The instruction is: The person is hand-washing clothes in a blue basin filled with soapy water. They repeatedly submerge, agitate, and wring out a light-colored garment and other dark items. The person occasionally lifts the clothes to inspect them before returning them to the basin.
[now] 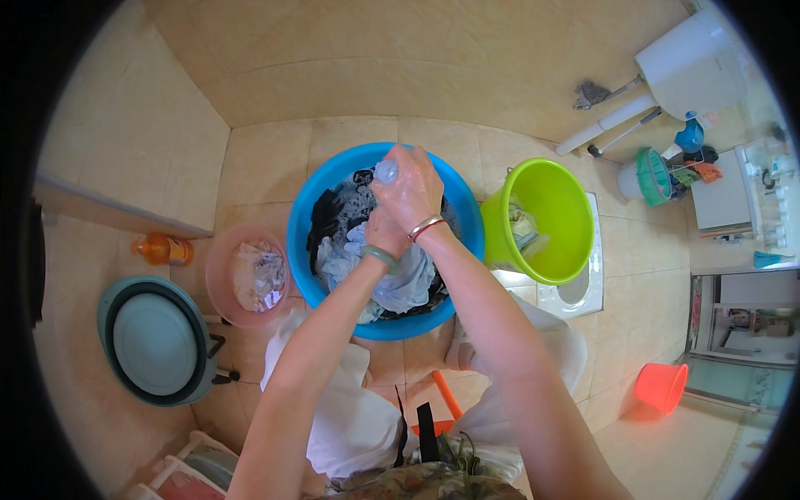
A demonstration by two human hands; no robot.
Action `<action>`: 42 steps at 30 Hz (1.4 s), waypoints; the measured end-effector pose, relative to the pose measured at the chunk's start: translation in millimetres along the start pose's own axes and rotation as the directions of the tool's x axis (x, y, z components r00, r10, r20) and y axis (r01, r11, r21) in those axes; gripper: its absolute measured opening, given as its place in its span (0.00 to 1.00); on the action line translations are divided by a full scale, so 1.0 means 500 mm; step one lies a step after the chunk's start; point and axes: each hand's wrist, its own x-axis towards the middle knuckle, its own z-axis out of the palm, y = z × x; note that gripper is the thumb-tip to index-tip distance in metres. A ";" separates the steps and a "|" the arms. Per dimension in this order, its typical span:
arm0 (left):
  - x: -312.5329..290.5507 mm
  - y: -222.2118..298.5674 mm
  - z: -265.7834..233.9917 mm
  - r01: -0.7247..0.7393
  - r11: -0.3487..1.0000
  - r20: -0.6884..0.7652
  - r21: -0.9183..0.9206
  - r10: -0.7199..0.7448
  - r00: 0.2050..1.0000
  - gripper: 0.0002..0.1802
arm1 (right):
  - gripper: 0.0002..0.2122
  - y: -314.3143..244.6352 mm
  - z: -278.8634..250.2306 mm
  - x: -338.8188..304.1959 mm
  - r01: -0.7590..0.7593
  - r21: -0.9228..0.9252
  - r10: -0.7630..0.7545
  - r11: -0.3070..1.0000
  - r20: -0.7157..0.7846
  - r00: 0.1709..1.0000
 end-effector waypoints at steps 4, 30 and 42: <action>-0.013 -0.024 0.025 0.017 1.000 -0.101 0.020 -0.015 0.995 0.24 | 0.17 0.002 0.035 -0.010 -0.223 -0.087 0.224 0.971 0.010 0.974; -0.015 0.012 -0.079 -0.005 0.798 0.197 -0.602 0.155 0.968 0.41 | 0.13 -0.010 -0.079 0.047 0.138 0.378 -0.326 0.916 0.496 0.805; -0.022 -0.030 0.015 0.039 0.971 -0.017 -0.235 -0.044 0.999 0.20 | 0.11 0.017 0.006 0.002 0.172 -0.083 -0.139 0.982 0.309 0.941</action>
